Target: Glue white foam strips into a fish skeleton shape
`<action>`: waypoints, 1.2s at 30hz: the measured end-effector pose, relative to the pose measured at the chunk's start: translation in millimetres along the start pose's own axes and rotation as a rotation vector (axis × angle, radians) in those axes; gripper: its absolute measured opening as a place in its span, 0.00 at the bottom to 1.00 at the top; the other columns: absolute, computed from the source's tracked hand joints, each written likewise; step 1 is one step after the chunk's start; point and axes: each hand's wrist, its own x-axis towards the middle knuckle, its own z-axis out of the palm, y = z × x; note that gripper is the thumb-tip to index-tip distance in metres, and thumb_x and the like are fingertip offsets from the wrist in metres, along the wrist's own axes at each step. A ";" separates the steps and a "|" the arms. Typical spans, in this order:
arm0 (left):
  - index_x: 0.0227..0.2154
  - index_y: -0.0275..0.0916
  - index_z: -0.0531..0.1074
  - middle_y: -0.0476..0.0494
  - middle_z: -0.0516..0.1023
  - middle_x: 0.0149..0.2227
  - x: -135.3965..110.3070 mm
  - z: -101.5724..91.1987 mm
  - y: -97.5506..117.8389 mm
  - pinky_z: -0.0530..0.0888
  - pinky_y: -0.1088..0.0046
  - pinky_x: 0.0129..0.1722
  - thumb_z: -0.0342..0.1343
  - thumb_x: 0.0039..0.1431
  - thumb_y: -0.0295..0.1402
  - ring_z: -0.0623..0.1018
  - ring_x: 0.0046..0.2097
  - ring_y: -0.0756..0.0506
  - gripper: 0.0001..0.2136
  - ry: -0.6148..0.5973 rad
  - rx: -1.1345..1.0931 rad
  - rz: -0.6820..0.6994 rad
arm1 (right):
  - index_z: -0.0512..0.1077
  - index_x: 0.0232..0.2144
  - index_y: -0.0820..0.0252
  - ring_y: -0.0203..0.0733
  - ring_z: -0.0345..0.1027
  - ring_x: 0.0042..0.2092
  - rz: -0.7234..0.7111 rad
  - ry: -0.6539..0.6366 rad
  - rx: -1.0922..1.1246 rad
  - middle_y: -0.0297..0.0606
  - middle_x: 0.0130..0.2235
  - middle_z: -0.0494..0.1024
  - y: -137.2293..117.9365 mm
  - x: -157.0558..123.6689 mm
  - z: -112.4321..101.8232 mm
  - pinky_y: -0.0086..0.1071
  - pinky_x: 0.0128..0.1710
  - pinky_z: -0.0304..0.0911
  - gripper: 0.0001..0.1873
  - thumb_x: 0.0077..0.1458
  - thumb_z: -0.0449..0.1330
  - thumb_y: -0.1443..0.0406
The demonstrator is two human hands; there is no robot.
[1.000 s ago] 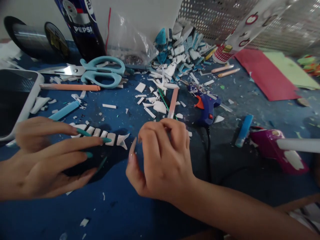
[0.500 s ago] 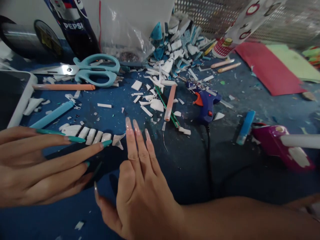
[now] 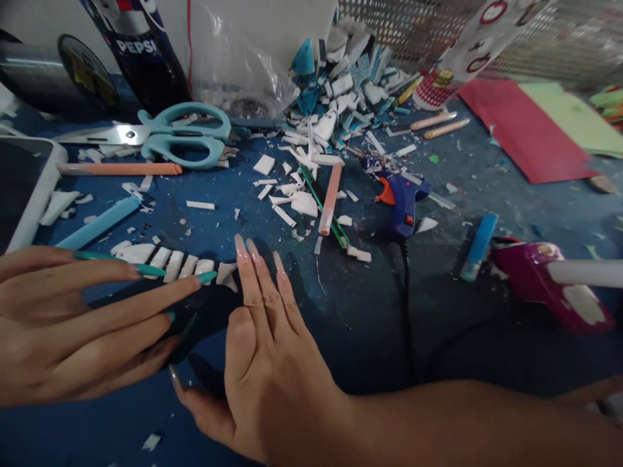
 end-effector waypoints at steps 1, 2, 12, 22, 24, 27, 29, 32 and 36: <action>0.31 0.49 0.71 0.62 0.79 0.48 0.7 -0.2 -0.8 0.66 0.58 0.39 0.55 0.57 0.28 0.74 0.43 0.43 0.06 -0.024 0.007 0.064 | 0.68 0.38 0.73 0.71 0.49 0.64 0.000 -0.001 0.001 0.80 0.57 0.63 0.2 -0.1 0.2 0.62 0.57 0.63 0.22 0.60 0.52 0.55; 0.32 0.49 0.71 0.62 0.79 0.48 0.9 -0.7 -2.2 0.66 0.58 0.39 0.55 0.57 0.28 0.74 0.43 0.43 0.06 -0.013 0.017 0.056 | 0.68 0.38 0.74 0.71 0.49 0.64 -0.001 -0.003 0.001 0.79 0.58 0.63 0.4 -0.1 0.5 0.61 0.57 0.63 0.23 0.60 0.51 0.55; 0.34 0.48 0.72 0.60 0.77 0.52 -4.4 -5.9 -11.6 0.67 0.57 0.39 0.57 0.57 0.28 0.75 0.46 0.42 0.06 -0.076 0.034 0.135 | 0.67 0.43 0.84 0.72 0.49 0.64 -0.001 -0.027 0.012 0.80 0.58 0.63 -0.8 -2.6 0.2 0.63 0.58 0.60 0.29 0.61 0.52 0.55; 0.29 0.46 0.66 0.57 0.77 0.49 -5.2 -5.2 -12.3 0.65 0.58 0.38 0.61 0.50 0.35 0.72 0.47 0.40 0.08 -0.001 0.035 0.045 | 0.61 0.43 0.73 0.73 0.44 0.66 0.024 -0.034 0.067 0.82 0.61 0.56 1.0 -3.2 2.4 0.64 0.59 0.58 0.22 0.61 0.53 0.55; 0.29 0.45 0.61 0.53 0.76 0.49 -3.7 -1.0 -10.7 0.66 0.56 0.39 0.59 0.49 0.38 0.71 0.48 0.39 0.11 0.073 -0.039 -0.148 | 0.58 0.39 0.66 0.74 0.43 0.67 0.040 -0.001 0.108 0.84 0.61 0.53 2.1 -2.8 0.1 0.64 0.58 0.58 0.17 0.59 0.56 0.57; 0.39 0.44 0.57 0.43 0.71 0.52 0.6 4.9 -11.6 0.67 0.50 0.44 0.56 0.49 0.39 0.72 0.49 0.36 0.16 0.076 -0.126 -0.335 | 0.52 0.36 0.58 0.70 0.46 0.67 0.051 0.097 0.192 0.78 0.61 0.55 8.3 1.8 -2.6 0.63 0.58 0.57 0.16 0.55 0.59 0.63; 0.43 0.43 0.56 0.38 0.68 0.54 2.4 6.5 -14.4 0.67 0.46 0.46 0.52 0.51 0.39 0.72 0.51 0.34 0.18 0.043 -0.150 -0.364 | 0.50 0.36 0.55 0.63 0.53 0.65 0.025 0.193 0.263 0.68 0.58 0.64 16.6 8.1 -2.8 0.62 0.59 0.56 0.20 0.51 0.60 0.67; 0.44 0.41 0.56 0.37 0.68 0.53 0.0 4.4 -19.7 0.68 0.45 0.47 0.49 0.53 0.40 0.70 0.52 0.33 0.17 0.039 -0.129 -0.348 | 0.48 0.37 0.54 0.59 0.60 0.59 -0.007 0.259 0.295 0.56 0.51 0.72 32.0 19.6 -1.4 0.63 0.56 0.56 0.24 0.48 0.61 0.69; 0.44 0.41 0.57 0.37 0.67 0.54 -13.2 -2.0 -26.4 0.69 0.47 0.53 0.50 0.54 0.37 0.68 0.55 0.34 0.16 0.037 -0.163 -0.340 | 0.47 0.36 0.53 0.56 0.63 0.56 -0.043 0.231 0.315 0.52 0.49 0.72 45.8 30.3 -0.9 0.63 0.55 0.54 0.25 0.48 0.62 0.68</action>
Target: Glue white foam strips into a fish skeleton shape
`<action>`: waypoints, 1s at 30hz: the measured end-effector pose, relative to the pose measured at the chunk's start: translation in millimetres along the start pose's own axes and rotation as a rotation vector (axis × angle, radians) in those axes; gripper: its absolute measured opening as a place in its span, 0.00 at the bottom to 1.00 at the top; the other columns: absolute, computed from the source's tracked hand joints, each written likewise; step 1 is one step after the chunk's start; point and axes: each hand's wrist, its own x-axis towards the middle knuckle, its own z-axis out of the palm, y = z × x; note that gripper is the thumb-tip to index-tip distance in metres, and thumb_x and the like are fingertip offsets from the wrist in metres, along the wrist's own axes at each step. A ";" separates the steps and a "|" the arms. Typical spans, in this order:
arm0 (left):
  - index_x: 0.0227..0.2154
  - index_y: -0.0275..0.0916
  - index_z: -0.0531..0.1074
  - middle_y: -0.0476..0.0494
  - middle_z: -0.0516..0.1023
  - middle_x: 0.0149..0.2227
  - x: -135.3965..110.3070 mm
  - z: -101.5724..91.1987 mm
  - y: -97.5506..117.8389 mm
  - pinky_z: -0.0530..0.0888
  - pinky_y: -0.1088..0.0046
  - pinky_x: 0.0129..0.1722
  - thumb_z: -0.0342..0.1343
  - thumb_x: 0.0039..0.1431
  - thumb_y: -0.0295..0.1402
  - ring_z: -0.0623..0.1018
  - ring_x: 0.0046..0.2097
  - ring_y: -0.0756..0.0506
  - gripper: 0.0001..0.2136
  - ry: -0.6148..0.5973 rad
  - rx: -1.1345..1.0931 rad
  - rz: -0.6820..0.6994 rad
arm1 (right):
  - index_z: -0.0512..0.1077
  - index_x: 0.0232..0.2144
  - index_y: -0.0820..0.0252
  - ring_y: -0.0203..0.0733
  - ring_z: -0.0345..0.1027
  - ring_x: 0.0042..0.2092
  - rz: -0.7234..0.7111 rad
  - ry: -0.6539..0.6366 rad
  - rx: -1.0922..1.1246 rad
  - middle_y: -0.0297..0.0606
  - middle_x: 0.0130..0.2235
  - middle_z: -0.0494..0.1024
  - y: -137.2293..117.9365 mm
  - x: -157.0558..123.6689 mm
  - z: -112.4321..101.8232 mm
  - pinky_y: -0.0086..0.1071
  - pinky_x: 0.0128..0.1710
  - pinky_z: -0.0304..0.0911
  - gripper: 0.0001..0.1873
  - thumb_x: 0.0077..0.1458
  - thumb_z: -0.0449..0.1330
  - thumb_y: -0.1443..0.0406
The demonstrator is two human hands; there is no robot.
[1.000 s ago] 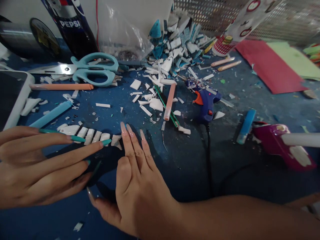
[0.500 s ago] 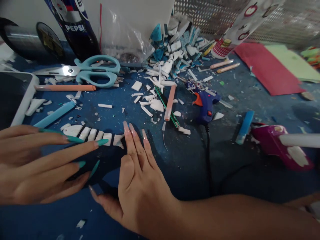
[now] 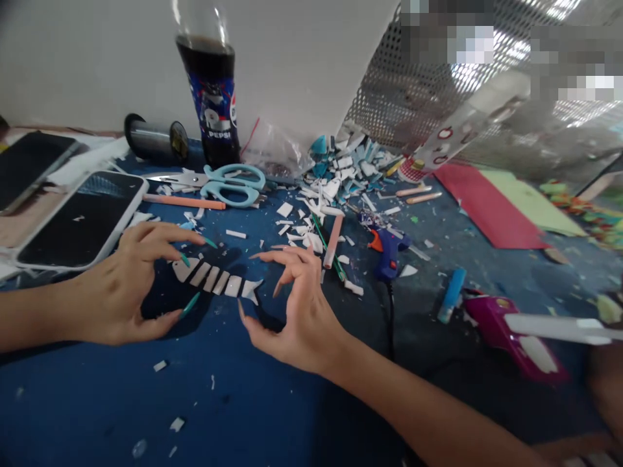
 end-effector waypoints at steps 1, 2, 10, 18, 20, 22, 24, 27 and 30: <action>0.45 0.41 0.57 0.36 0.66 0.54 -3.4 -1.5 -2.6 0.69 0.48 0.53 0.50 0.55 0.36 0.68 0.55 0.34 0.16 0.004 -0.021 -0.005 | 0.47 0.36 0.52 0.56 0.62 0.56 -0.005 -0.005 0.014 0.51 0.49 0.72 1.3 1.3 -0.1 0.63 0.56 0.54 0.26 0.48 0.63 0.68; 0.46 0.41 0.56 0.36 0.66 0.53 -6.6 -2.4 -5.2 0.70 0.49 0.53 0.51 0.55 0.35 0.69 0.55 0.34 0.16 0.009 -0.046 -0.010 | 0.47 0.36 0.52 0.56 0.62 0.56 -0.006 -0.017 0.029 0.51 0.49 0.72 2.1 2.3 0.1 0.63 0.56 0.54 0.26 0.47 0.63 0.67; 0.46 0.37 0.55 0.31 0.67 0.49 -15.6 0.7 -14.3 0.74 0.56 0.49 0.54 0.58 0.33 0.71 0.54 0.36 0.17 0.000 -0.152 0.006 | 0.47 0.37 0.52 0.59 0.60 0.56 0.007 -0.115 0.032 0.47 0.46 0.69 3.3 16.4 8.7 0.67 0.57 0.46 0.27 0.46 0.64 0.64; 0.47 0.35 0.54 0.32 0.65 0.48 -13.4 -0.4 -14.7 0.71 0.53 0.52 0.52 0.60 0.30 0.70 0.52 0.38 0.16 -0.017 -0.176 0.055 | 0.49 0.37 0.54 0.55 0.62 0.51 -0.006 -0.142 -0.005 0.46 0.44 0.66 -0.6 19.1 9.8 0.68 0.56 0.44 0.25 0.47 0.63 0.62; 0.48 0.35 0.54 0.32 0.65 0.47 -12.9 -0.4 -14.2 0.71 0.53 0.51 0.53 0.60 0.29 0.69 0.53 0.39 0.16 -0.028 -0.195 0.057 | 0.48 0.37 0.54 0.54 0.63 0.49 -0.002 -0.156 0.000 0.46 0.43 0.66 -1.3 18.4 8.9 0.69 0.56 0.44 0.24 0.48 0.62 0.63; 0.47 0.35 0.54 0.32 0.65 0.47 -12.6 -0.6 -14.1 0.72 0.55 0.50 0.53 0.59 0.28 0.69 0.53 0.39 0.16 -0.037 -0.206 0.060 | 0.48 0.36 0.54 0.52 0.64 0.47 0.004 -0.183 0.015 0.45 0.42 0.66 -1.1 18.4 8.1 0.69 0.55 0.44 0.23 0.49 0.61 0.64; 0.47 0.35 0.54 0.32 0.65 0.48 -12.2 -1.2 -14.2 0.72 0.56 0.50 0.53 0.59 0.27 0.69 0.53 0.39 0.16 -0.040 -0.207 0.057 | 0.47 0.37 0.55 0.51 0.64 0.45 0.009 -0.200 0.027 0.45 0.41 0.67 0.2 18.6 7.6 0.70 0.55 0.44 0.23 0.49 0.61 0.64; 0.47 0.36 0.55 0.32 0.66 0.48 -11.6 -2.9 -13.9 0.72 0.54 0.49 0.53 0.59 0.26 0.69 0.53 0.38 0.16 -0.043 -0.193 0.047 | 0.47 0.37 0.55 0.50 0.64 0.45 0.005 -0.204 0.029 0.45 0.41 0.67 2.4 18.9 7.6 0.68 0.56 0.44 0.23 0.48 0.61 0.65; 0.47 0.38 0.56 0.32 0.66 0.50 -10.9 -4.9 -11.6 0.72 0.51 0.47 0.55 0.56 0.30 0.69 0.51 0.36 0.18 -0.062 -0.138 0.007 | 0.47 0.38 0.55 0.50 0.64 0.46 -0.023 -0.200 0.016 0.45 0.40 0.66 2.0 19.2 8.3 0.67 0.56 0.46 0.23 0.49 0.60 0.66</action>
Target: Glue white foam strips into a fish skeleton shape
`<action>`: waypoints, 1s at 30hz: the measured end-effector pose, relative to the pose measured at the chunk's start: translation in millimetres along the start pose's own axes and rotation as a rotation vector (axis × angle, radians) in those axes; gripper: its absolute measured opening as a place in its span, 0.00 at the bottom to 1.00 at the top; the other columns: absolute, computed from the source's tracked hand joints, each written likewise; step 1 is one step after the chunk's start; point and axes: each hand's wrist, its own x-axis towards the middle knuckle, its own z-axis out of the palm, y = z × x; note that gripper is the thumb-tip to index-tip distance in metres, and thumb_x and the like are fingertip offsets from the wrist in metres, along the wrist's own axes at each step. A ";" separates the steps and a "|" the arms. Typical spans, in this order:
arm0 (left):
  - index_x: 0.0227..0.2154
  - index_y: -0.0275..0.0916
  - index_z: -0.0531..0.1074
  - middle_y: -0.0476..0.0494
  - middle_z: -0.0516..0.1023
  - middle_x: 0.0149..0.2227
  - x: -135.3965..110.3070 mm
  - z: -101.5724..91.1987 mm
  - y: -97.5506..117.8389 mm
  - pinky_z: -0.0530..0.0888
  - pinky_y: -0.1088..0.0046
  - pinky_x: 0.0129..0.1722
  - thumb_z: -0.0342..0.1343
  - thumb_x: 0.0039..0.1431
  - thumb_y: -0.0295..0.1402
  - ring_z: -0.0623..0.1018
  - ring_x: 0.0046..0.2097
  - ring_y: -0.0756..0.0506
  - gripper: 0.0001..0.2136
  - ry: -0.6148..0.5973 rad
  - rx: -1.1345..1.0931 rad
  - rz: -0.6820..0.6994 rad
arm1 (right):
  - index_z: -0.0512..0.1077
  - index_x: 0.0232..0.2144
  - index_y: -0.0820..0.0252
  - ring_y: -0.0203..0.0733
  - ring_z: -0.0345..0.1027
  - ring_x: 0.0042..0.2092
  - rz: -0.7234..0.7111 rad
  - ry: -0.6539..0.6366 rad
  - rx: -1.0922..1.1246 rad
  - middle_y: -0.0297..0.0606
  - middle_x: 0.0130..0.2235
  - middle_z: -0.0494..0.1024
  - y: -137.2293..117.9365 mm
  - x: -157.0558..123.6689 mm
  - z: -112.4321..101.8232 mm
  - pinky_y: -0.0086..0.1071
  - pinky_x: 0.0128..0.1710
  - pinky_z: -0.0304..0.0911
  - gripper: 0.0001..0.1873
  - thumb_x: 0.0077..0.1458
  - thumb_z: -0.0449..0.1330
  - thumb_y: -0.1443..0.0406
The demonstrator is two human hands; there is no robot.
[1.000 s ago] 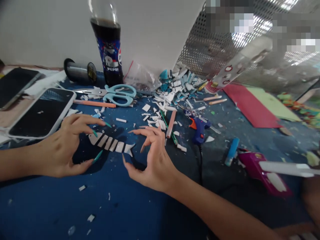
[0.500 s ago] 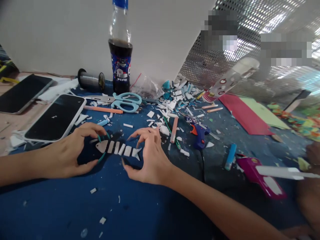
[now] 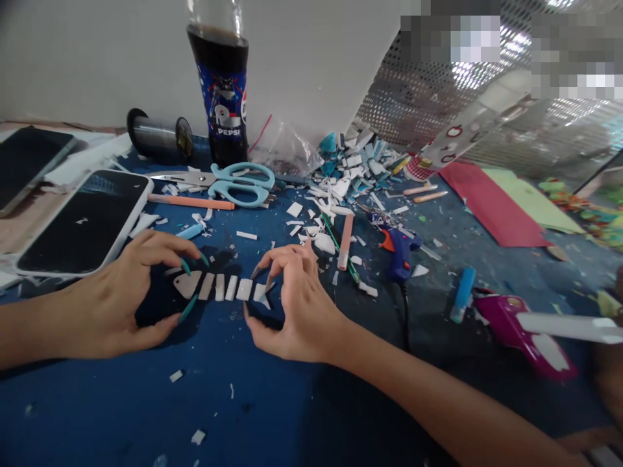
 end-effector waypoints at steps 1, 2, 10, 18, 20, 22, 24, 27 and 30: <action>0.47 0.38 0.56 0.32 0.67 0.50 0.3 -0.1 1.3 0.72 0.50 0.46 0.56 0.54 0.32 0.68 0.51 0.35 0.19 0.007 0.014 -0.021 | 0.47 0.38 0.55 0.51 0.64 0.46 -0.005 0.006 -0.009 0.45 0.41 0.66 -1.1 0.3 0.5 0.67 0.56 0.46 0.23 0.49 0.60 0.65; 0.47 0.38 0.56 0.33 0.67 0.50 0.8 0.2 2.7 0.71 0.48 0.46 0.56 0.53 0.34 0.68 0.51 0.34 0.20 0.020 0.019 -0.042 | 0.48 0.38 0.55 0.52 0.64 0.47 -0.003 0.014 -0.017 0.46 0.41 0.66 -2.5 0.7 1.1 0.67 0.55 0.46 0.23 0.50 0.61 0.65; 0.45 0.40 0.55 0.36 0.69 0.48 6.0 6.6 7.0 0.73 0.52 0.44 0.59 0.55 0.35 0.68 0.52 0.36 0.20 0.052 0.022 -0.040 | 0.48 0.36 0.54 0.56 0.61 0.53 0.050 -0.018 0.047 0.49 0.46 0.68 -10.9 2.8 8.7 0.67 0.57 0.45 0.23 0.51 0.62 0.64; 0.45 0.42 0.56 0.39 0.71 0.46 5.9 6.0 5.8 0.72 0.55 0.42 0.59 0.54 0.33 0.70 0.51 0.37 0.20 0.048 -0.037 -0.058 | 0.49 0.36 0.54 0.51 0.63 0.52 0.059 -0.010 0.080 0.47 0.45 0.68 -7.8 4.6 8.7 0.63 0.59 0.45 0.20 0.53 0.61 0.65; 0.45 0.42 0.56 0.39 0.71 0.47 5.4 5.6 5.4 0.71 0.55 0.43 0.59 0.55 0.33 0.70 0.51 0.37 0.19 0.040 -0.036 -0.051 | 0.49 0.36 0.53 0.51 0.64 0.52 0.059 -0.013 0.101 0.47 0.45 0.69 -7.3 4.7 8.4 0.62 0.59 0.47 0.20 0.53 0.61 0.66; 0.45 0.42 0.55 0.38 0.71 0.47 5.0 5.1 5.0 0.71 0.54 0.43 0.59 0.55 0.33 0.70 0.51 0.37 0.19 0.030 -0.038 -0.042 | 0.49 0.36 0.53 0.50 0.64 0.52 0.058 -0.010 0.108 0.46 0.45 0.69 -6.8 4.5 8.2 0.62 0.58 0.47 0.20 0.53 0.61 0.67; 0.46 0.42 0.55 0.37 0.70 0.48 5.0 4.6 4.6 0.71 0.53 0.43 0.58 0.56 0.33 0.70 0.51 0.37 0.19 0.020 -0.044 -0.037 | 0.49 0.36 0.53 0.50 0.64 0.52 0.059 -0.008 0.109 0.46 0.45 0.69 -6.2 4.2 8.1 0.62 0.58 0.48 0.21 0.52 0.61 0.67; 0.46 0.41 0.56 0.37 0.70 0.48 5.3 4.0 4.1 0.71 0.52 0.44 0.58 0.56 0.33 0.69 0.51 0.37 0.19 0.012 -0.050 -0.024 | 0.49 0.36 0.53 0.51 0.63 0.52 0.060 -0.028 0.109 0.45 0.45 0.69 -5.6 3.7 7.7 0.60 0.58 0.50 0.22 0.52 0.62 0.67; 0.46 0.40 0.56 0.37 0.70 0.48 5.5 3.9 3.7 0.72 0.52 0.43 0.58 0.56 0.31 0.69 0.51 0.37 0.19 0.016 -0.064 -0.017 | 0.49 0.37 0.52 0.52 0.63 0.53 0.052 -0.047 0.099 0.45 0.46 0.69 -5.6 3.1 6.5 0.60 0.58 0.50 0.21 0.53 0.61 0.67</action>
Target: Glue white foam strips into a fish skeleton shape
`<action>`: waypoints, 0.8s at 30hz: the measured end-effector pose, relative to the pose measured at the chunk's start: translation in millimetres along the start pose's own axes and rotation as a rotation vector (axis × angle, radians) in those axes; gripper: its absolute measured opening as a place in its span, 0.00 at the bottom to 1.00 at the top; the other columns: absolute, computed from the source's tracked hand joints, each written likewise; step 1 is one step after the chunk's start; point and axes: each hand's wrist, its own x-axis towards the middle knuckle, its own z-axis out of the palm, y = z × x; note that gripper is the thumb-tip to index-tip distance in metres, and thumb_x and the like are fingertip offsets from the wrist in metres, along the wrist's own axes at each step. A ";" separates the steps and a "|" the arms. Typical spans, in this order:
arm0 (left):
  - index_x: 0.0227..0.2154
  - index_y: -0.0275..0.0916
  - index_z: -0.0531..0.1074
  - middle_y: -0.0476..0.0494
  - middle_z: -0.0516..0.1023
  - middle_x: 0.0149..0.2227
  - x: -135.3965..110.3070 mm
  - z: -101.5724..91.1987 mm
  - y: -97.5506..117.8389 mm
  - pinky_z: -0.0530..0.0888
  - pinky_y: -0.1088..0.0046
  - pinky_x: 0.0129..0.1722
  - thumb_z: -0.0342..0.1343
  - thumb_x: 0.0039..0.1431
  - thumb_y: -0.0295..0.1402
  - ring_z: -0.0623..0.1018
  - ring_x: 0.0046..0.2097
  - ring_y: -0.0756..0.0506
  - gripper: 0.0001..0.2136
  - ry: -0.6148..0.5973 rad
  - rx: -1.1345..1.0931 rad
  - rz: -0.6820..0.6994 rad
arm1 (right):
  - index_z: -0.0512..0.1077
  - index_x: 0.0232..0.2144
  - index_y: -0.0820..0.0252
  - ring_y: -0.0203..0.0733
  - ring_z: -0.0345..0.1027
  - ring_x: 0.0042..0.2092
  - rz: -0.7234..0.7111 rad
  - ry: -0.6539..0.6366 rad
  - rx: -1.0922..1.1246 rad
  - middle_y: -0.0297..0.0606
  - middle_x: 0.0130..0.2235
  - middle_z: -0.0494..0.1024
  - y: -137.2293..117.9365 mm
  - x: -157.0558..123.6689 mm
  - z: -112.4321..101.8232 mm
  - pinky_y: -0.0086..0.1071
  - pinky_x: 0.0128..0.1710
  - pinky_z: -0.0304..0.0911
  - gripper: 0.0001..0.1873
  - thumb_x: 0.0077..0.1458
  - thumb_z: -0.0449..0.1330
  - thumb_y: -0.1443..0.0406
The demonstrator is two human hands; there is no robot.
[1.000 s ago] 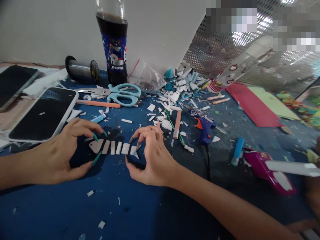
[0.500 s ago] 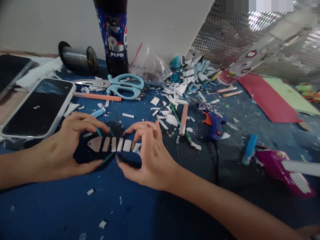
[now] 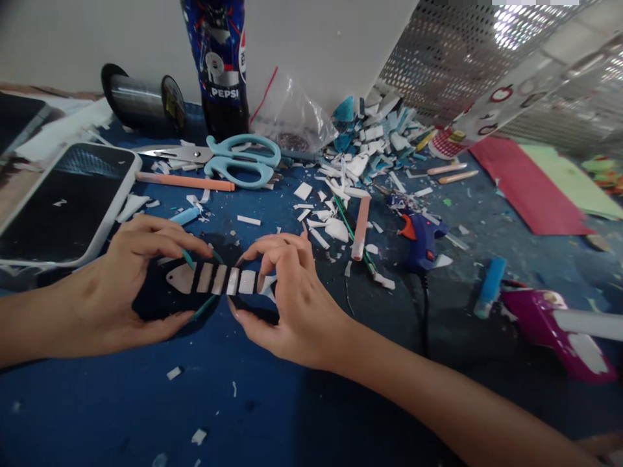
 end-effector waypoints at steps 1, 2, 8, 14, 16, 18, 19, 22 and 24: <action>0.46 0.41 0.56 0.37 0.70 0.48 0.0 0.0 -0.1 0.71 0.52 0.43 0.58 0.56 0.31 0.69 0.52 0.37 0.19 -0.007 -0.010 -0.004 | 0.49 0.36 0.52 0.52 0.62 0.54 -0.001 -0.002 -0.007 0.45 0.46 0.69 -0.1 -0.3 -0.4 0.60 0.58 0.49 0.21 0.54 0.61 0.67; 0.47 0.41 0.55 0.37 0.70 0.49 0.0 0.0 0.0 0.71 0.52 0.43 0.57 0.56 0.31 0.69 0.52 0.37 0.19 -0.012 -0.018 -0.012 | 0.49 0.36 0.52 0.53 0.61 0.54 -0.004 -0.002 -0.013 0.45 0.46 0.70 -0.3 -0.6 -0.8 0.61 0.59 0.48 0.21 0.54 0.61 0.67; 0.47 0.40 0.55 0.37 0.70 0.49 -0.9 -1.2 1.2 0.71 0.52 0.44 0.57 0.57 0.29 0.68 0.52 0.37 0.19 -0.031 -0.005 -0.020 | 0.49 0.36 0.53 0.53 0.60 0.56 0.004 -0.010 0.000 0.45 0.47 0.70 -0.3 -1.9 -1.0 0.64 0.61 0.42 0.20 0.55 0.60 0.67; 0.47 0.43 0.55 0.39 0.70 0.49 -1.6 -0.8 1.1 0.71 0.51 0.44 0.56 0.56 0.34 0.69 0.53 0.35 0.19 -0.022 -0.028 -0.053 | 0.49 0.37 0.53 0.55 0.59 0.56 -0.006 0.015 0.002 0.46 0.47 0.69 0.9 -2.7 0.3 0.67 0.59 0.45 0.21 0.52 0.61 0.68; 0.47 0.42 0.55 0.39 0.70 0.49 -0.9 0.0 1.0 0.71 0.50 0.45 0.56 0.56 0.35 0.69 0.52 0.35 0.19 -0.011 -0.025 -0.041 | 0.49 0.37 0.53 0.56 0.59 0.56 -0.008 0.024 0.006 0.46 0.47 0.69 0.6 -2.8 0.2 0.67 0.59 0.46 0.22 0.50 0.62 0.67; 0.47 0.41 0.55 0.38 0.70 0.49 -0.2 0.7 1.0 0.71 0.50 0.44 0.56 0.56 0.35 0.69 0.52 0.35 0.19 -0.001 -0.022 -0.034 | 0.49 0.37 0.53 0.57 0.59 0.56 -0.003 0.026 0.004 0.47 0.47 0.69 0.1 -2.8 0.0 0.68 0.58 0.46 0.23 0.49 0.62 0.68; 0.47 0.41 0.55 0.39 0.70 0.48 -0.1 0.9 1.1 0.71 0.50 0.44 0.56 0.56 0.35 0.69 0.52 0.35 0.19 -0.001 -0.021 -0.033 | 0.49 0.37 0.53 0.57 0.59 0.56 -0.002 0.022 0.001 0.47 0.47 0.68 -0.2 -2.7 -0.2 0.67 0.59 0.46 0.23 0.49 0.62 0.68; 0.47 0.42 0.56 0.39 0.71 0.48 -0.5 0.6 1.4 0.72 0.53 0.43 0.56 0.56 0.33 0.69 0.52 0.36 0.18 -0.011 -0.012 -0.051 | 0.48 0.37 0.52 0.55 0.59 0.55 -0.001 0.015 -0.003 0.46 0.46 0.68 -0.8 -2.5 -0.5 0.66 0.59 0.47 0.23 0.49 0.62 0.68; 0.47 0.42 0.56 0.39 0.71 0.49 -1.1 -0.1 1.3 0.73 0.53 0.43 0.57 0.56 0.32 0.69 0.53 0.36 0.18 -0.030 -0.001 -0.055 | 0.49 0.37 0.52 0.55 0.60 0.54 -0.004 0.020 0.005 0.45 0.46 0.68 -0.8 -2.6 -0.5 0.65 0.58 0.49 0.23 0.50 0.62 0.68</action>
